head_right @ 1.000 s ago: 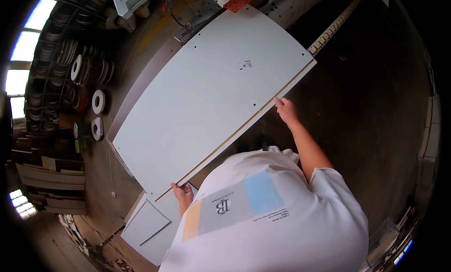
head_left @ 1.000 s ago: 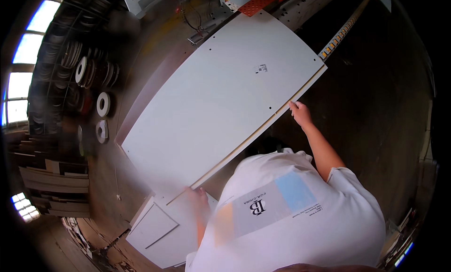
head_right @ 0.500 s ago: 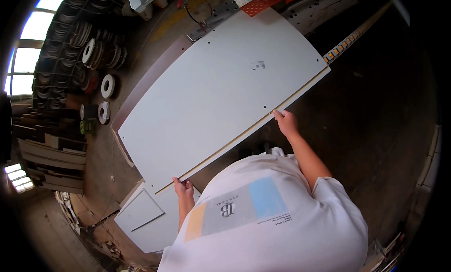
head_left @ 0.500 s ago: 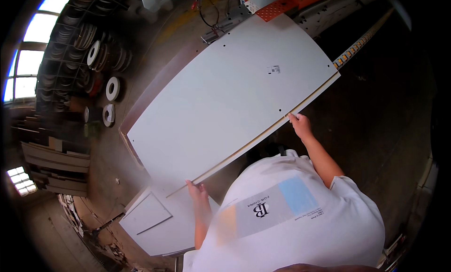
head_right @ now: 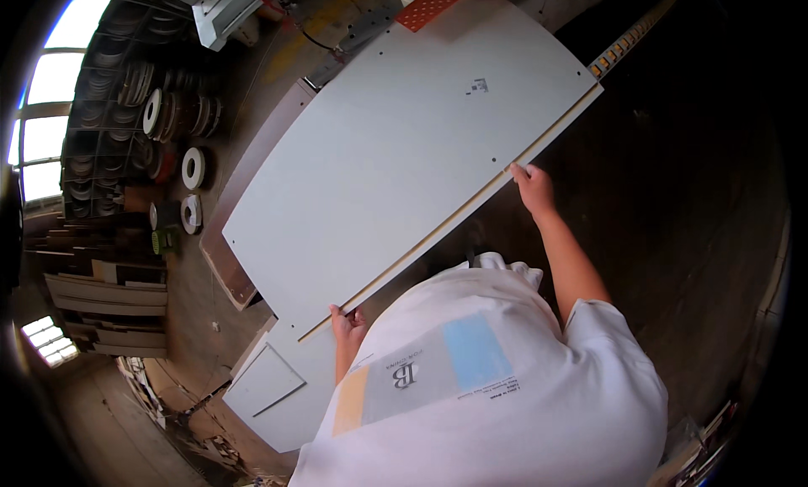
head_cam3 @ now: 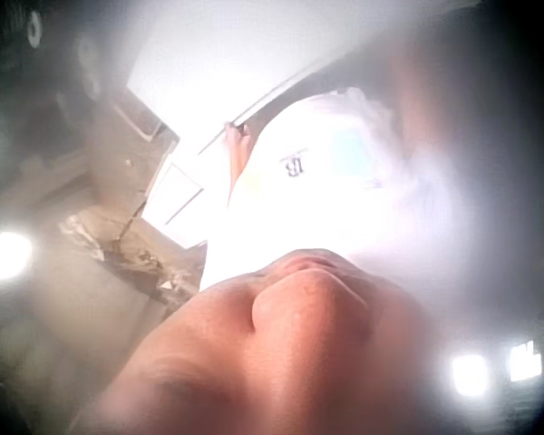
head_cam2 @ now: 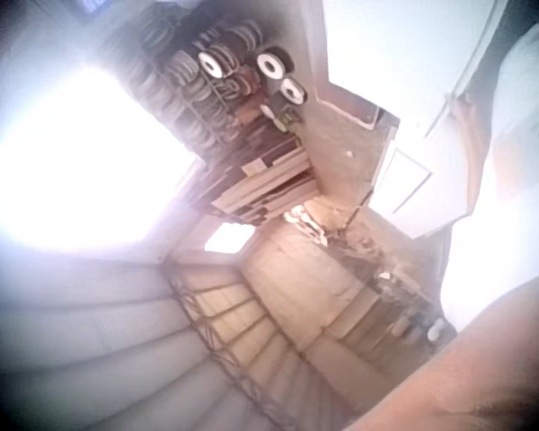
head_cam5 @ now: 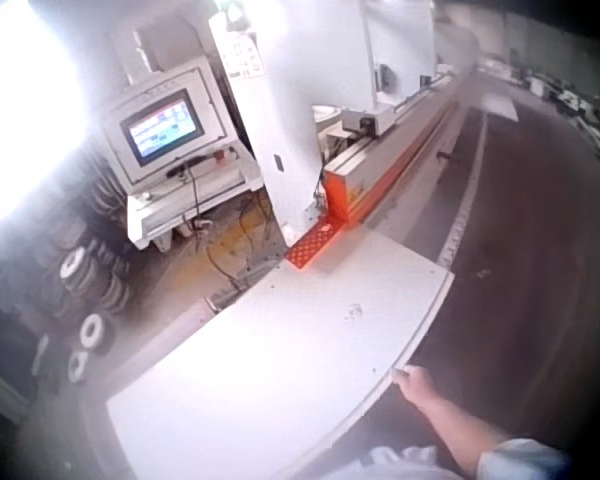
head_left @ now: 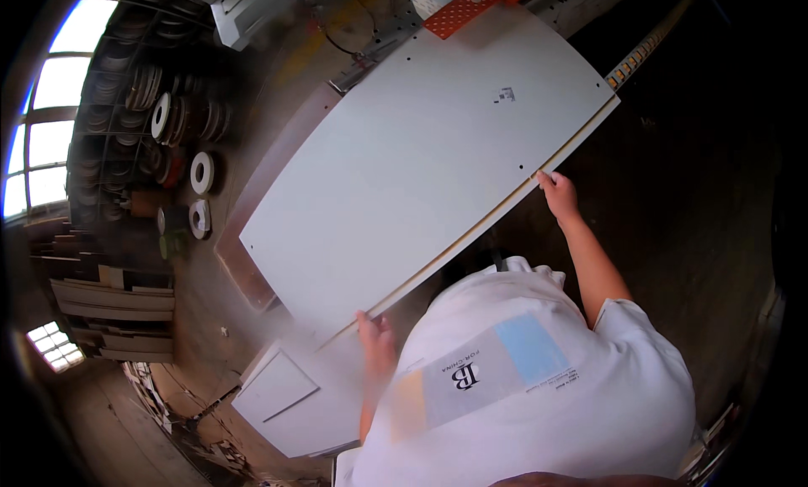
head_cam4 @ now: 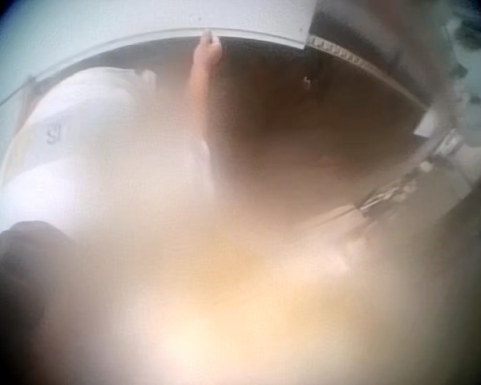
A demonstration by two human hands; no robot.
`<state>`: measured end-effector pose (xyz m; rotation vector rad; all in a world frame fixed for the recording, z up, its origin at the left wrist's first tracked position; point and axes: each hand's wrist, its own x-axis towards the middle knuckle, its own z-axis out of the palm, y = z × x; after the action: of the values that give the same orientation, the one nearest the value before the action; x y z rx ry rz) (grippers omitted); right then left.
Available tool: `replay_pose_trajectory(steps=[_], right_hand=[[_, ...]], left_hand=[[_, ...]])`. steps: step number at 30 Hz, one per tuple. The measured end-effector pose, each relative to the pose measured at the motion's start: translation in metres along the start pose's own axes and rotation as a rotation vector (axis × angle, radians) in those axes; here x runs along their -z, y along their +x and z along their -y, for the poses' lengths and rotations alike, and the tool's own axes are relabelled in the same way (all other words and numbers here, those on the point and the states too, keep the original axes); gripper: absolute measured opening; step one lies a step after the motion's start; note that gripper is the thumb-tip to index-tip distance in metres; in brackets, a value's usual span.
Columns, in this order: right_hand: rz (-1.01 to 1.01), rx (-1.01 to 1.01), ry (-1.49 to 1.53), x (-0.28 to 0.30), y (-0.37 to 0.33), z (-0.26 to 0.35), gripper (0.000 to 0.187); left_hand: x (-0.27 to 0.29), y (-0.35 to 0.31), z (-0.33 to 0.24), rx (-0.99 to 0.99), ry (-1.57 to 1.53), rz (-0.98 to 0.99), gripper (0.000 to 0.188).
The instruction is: The person repeatedly picks up large white rectangular panels from a stack and places them onto a conveyor belt of a processing machine. The person handles the panels one at a time, lifting them and sliding them into the machine's intake area.
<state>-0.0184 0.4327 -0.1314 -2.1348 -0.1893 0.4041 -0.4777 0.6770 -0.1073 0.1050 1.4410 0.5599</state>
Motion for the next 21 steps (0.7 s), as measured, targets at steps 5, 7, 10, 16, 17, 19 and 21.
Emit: replay_pose_trajectory(steps=[5,7,10,16,17,19,21], right_hand=[[-0.02,-0.118,0.095,-0.005,-0.004,-0.001,0.045],[-0.027,-0.162,0.132,0.0,-0.001,-0.007,0.044],[-0.027,-0.166,0.162,0.002,0.002,-0.003,0.044],[-0.092,-0.216,0.224,-0.011,-0.005,0.0,0.041],[-0.092,-0.206,0.219,-0.017,-0.011,0.0,0.041],[-0.07,-0.178,0.202,-0.031,-0.026,0.0,0.043],[-0.009,-0.133,0.19,-0.055,-0.047,0.005,0.043]], left_hand=[[0.018,0.031,0.0,0.007,-0.064,0.002,0.053],[0.017,0.025,0.001,0.039,-0.012,0.029,0.052],[0.015,0.02,-0.006,0.11,0.06,0.112,0.051],[0.009,-0.004,-0.008,0.099,0.259,0.196,0.052],[0.014,-0.006,-0.009,0.107,0.341,0.299,0.053],[0.02,-0.006,-0.01,0.081,0.547,0.369,0.053],[0.03,0.002,-0.012,-0.021,0.747,0.452,0.052]])
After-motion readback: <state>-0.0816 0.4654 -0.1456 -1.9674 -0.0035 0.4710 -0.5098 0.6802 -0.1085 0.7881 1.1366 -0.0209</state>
